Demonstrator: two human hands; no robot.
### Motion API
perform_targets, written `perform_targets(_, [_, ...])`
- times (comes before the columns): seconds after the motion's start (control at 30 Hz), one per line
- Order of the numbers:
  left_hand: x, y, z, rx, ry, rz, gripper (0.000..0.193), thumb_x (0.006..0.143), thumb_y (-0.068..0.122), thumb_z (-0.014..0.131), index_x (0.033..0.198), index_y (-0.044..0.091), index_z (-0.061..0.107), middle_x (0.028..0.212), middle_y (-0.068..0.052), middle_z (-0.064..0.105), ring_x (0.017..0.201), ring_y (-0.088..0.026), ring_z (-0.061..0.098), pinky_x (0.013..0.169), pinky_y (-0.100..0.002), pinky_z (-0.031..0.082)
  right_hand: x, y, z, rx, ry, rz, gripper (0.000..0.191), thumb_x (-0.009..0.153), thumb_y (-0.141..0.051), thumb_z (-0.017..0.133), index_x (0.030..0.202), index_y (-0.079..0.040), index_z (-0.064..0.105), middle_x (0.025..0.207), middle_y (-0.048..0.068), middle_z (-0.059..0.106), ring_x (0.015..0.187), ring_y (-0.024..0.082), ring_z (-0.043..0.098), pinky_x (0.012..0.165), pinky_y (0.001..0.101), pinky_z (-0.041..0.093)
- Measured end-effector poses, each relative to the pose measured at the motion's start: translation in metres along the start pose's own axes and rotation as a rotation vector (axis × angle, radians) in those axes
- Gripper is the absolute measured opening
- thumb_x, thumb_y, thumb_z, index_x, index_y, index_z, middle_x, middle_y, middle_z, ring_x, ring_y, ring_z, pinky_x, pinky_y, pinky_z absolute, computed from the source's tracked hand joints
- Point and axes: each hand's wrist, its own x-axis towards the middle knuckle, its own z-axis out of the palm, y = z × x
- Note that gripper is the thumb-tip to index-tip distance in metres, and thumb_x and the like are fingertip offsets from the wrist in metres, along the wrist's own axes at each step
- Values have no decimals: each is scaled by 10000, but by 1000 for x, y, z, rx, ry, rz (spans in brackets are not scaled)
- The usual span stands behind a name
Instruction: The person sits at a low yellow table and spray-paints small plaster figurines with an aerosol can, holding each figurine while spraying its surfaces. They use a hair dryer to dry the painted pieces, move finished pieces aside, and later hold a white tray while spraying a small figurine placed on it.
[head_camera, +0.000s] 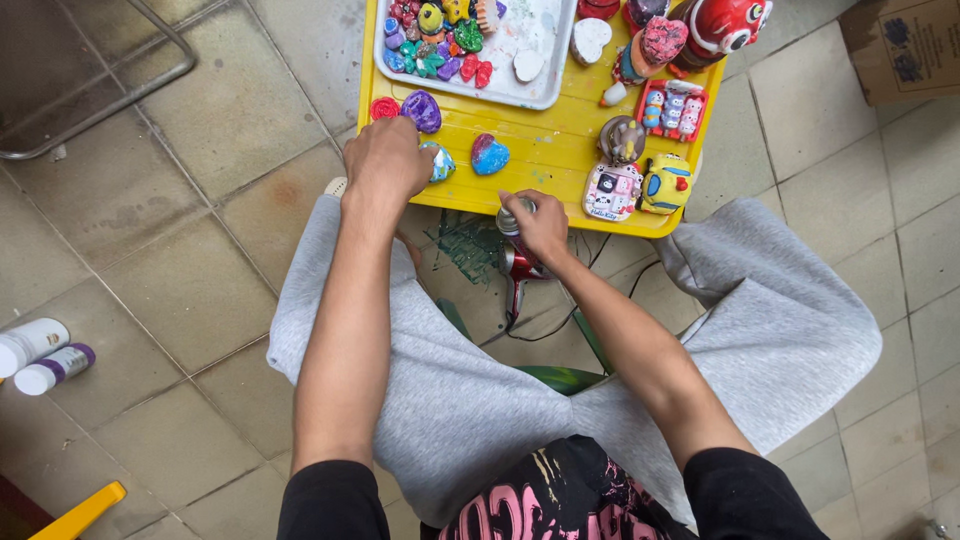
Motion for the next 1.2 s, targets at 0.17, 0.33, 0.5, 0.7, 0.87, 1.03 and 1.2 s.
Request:
perform_targets(0.17, [4, -3, 0, 13, 2, -29, 424, 898, 413, 746, 1101, 42, 738, 1143, -198, 715, 1102, -379, 670, 927, -529, 512, 8, 2, -4, 115, 2, -32, 571, 867, -601, 652, 927, -55, 810, 885, 129, 792, 812, 244, 748, 799, 362, 552])
perform_targets(0.33, [6, -2, -2, 22, -37, -54, 454, 905, 436, 744, 1109, 30, 741, 1147, -206, 718, 1105, -371, 679, 947, -507, 520, 3, 0, -7, -95, -51, 21, 548, 816, -603, 691, 949, -91, 835, 863, 136, 776, 807, 244, 731, 790, 376, 538])
perform_targets(0.5, [7, 0, -6, 42, 2, -48, 450, 883, 435, 745, 1091, 37, 738, 1129, -204, 712, 1096, -379, 664, 917, -517, 513, -4, -7, -7, 1, -40, 18, 553, 842, -602, 693, 992, -82, 807, 874, 134, 773, 816, 254, 738, 773, 376, 554])
perform_targets(0.7, [5, -7, -9, -11, -3, -68, 445, 899, 431, 745, 1091, 29, 748, 1142, -211, 718, 1092, -389, 677, 925, -512, 523, 2, -8, -10, 42, -7, 12, 520, 877, -573, 677, 970, -79, 807, 854, 144, 783, 802, 264, 746, 785, 377, 561])
perform_targets(0.87, [2, -12, -10, -28, 11, -75, 425, 887, 419, 751, 1076, 39, 753, 1143, -208, 713, 1096, -390, 673, 919, -514, 522, 3, -13, -6, -120, -53, -41, 522, 828, -583, 675, 981, -106, 819, 864, 168, 772, 819, 313, 751, 768, 409, 559])
perform_targets(1.03, [2, -20, -18, -33, 30, -75, 423, 909, 421, 742, 1063, 27, 758, 1144, -213, 717, 1095, -388, 679, 929, -517, 521, 21, -32, -3, -185, -66, -26, 562, 833, -608, 686, 997, -83, 803, 876, 173, 761, 839, 329, 748, 793, 432, 559])
perform_targets(1.2, [1, -20, -16, -35, 50, -68, 439, 893, 430, 751, 1067, 27, 752, 1127, -223, 714, 1084, -395, 673, 917, -517, 521, 23, -45, -1, -48, -93, 137, 591, 822, -623, 647, 1017, -81, 781, 875, 179, 775, 815, 335, 783, 797, 433, 595])
